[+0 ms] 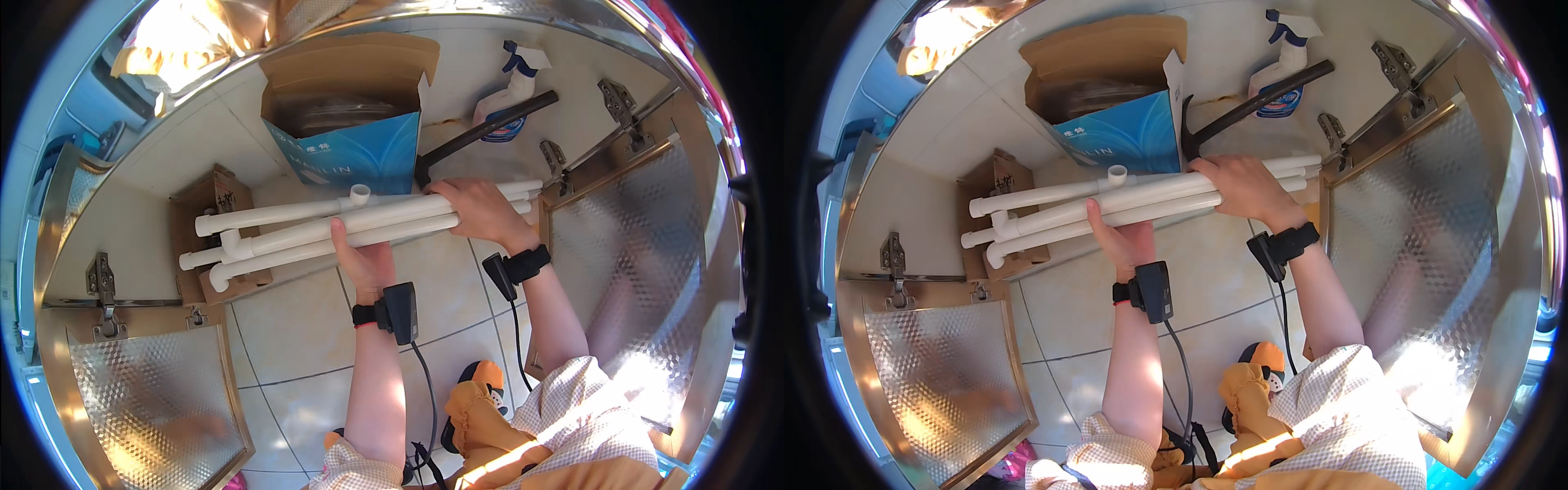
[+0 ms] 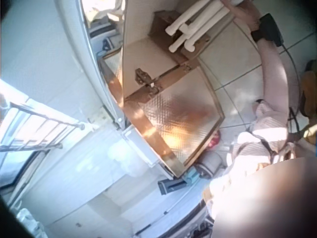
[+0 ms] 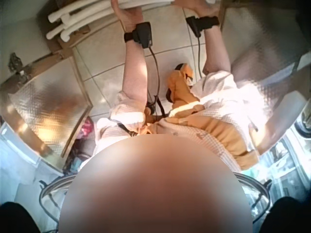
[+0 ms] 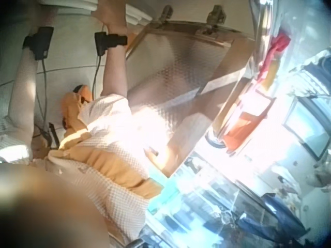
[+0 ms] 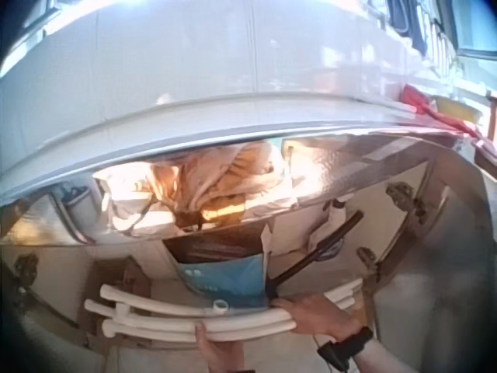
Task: The person sweeps the floor, then disassembles a white PVC pipe frame by cutting pink ties with scissors. The person gathers the pipe segments and stores them in a cabinet.
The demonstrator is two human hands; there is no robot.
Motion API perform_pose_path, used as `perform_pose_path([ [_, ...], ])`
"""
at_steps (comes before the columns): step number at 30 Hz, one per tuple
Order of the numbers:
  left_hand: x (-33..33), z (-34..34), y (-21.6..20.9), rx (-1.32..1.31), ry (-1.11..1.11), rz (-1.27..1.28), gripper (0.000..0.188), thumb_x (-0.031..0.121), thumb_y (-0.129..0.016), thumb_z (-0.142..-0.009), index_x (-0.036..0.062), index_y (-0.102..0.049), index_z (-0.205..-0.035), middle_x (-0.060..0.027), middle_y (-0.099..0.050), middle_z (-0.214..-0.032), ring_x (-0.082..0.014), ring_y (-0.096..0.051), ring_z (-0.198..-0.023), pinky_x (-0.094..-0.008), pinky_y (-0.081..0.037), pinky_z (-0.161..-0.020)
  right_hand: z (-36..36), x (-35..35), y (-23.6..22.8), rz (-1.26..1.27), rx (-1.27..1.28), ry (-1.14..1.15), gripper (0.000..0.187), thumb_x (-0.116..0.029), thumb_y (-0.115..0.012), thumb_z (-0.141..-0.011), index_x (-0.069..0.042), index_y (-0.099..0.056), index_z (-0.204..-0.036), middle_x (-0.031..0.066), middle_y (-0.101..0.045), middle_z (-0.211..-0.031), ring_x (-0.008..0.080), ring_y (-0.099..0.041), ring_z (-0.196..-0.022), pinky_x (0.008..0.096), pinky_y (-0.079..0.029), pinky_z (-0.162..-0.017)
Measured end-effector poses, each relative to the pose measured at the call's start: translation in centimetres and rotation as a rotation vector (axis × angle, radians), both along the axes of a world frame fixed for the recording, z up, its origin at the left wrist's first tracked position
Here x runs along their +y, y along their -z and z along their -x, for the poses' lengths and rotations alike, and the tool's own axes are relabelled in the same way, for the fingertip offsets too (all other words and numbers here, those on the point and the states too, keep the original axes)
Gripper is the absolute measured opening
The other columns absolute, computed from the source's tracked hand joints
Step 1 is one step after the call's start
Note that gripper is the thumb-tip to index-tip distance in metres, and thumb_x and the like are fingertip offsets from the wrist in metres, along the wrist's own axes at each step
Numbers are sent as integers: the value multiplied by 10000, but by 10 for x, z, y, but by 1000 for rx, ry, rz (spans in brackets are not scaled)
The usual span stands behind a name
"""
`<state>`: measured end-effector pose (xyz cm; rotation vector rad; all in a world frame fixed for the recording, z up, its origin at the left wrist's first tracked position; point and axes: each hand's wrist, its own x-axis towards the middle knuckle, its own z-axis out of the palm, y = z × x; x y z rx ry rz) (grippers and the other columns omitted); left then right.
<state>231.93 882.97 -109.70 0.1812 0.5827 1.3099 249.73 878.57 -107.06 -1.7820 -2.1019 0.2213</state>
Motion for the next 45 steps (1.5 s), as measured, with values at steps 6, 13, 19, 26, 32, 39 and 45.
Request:
perform_pose_path([
  [6,-3,-2,-5,2,-58,28,591,403,-597,-816,42,-429,-1253,-75,-477,-1225,-209,-448,-1136,-373,-351,-983,18,5,-79,-283,231,62,601,-250,-783,-602,-137,-540,-1140,113,-431,-1290,317,-419,-1177,407,-377,-950],
  [13,-15,8,-6,1,-6,52,561,411,-621,-791,78,-438,-1204,-63,-500,-1147,-213,-461,-1091,-386,-373,-940,26,88,-73,-579,83,295,401,-316,-808,-613,-123,-638,-920,125,-388,-1324,329,-351,-1228,420,-349,-982],
  [19,-24,16,-4,2,11,43,507,377,-577,-830,63,-459,-1210,-60,-501,-1185,-197,-469,-1094,-358,-367,-944,23,90,-59,-512,383,31,185,-178,-734,-715,-52,-663,-831,84,-586,-1033,244,-525,-1023,361,-440,-883],
  [26,-21,19,6,81,11,26,513,411,-608,-799,85,-464,-1167,-52,-504,-1137,-202,-477,-1055,-374,-392,-910,17,97,-124,-550,164,-46,296,-285,-687,-779,-29,-640,-918,81,-592,-962,216,-590,-916,340,-497,-733],
  [32,-22,20,6,101,-13,28,524,406,-613,-796,82,-458,-1177,-51,-512,-1120,-200,-486,-1038,-368,-397,-903,45,112,-74,-359,-178,-56,364,-403,-685,-720,-66,-638,-849,57,-605,-801,215,-565,-864,341,-349,-912],
  [39,-24,27,11,85,-29,-49,516,393,-621,-793,92,-454,-1177,-51,-511,-1119,-194,-492,-1023,-365,-407,-888,43,87,-105,-842,-82,-45,321,-327,-722,-717,-44,-577,-679,63,-500,-637,237,-518,-595,314,-423,-580],
  [45,-8,24,3,94,-75,29,533,389,-640,-779,99,-449,-1183,-49,-500,-1129,-197,-480,-1042,-368,-402,-894,5,33,-176,-616,-73,16,272,-283,-746,-705,-48,-612,-728,71,-518,-638,210,-538,-579,297,-429,-542],
])
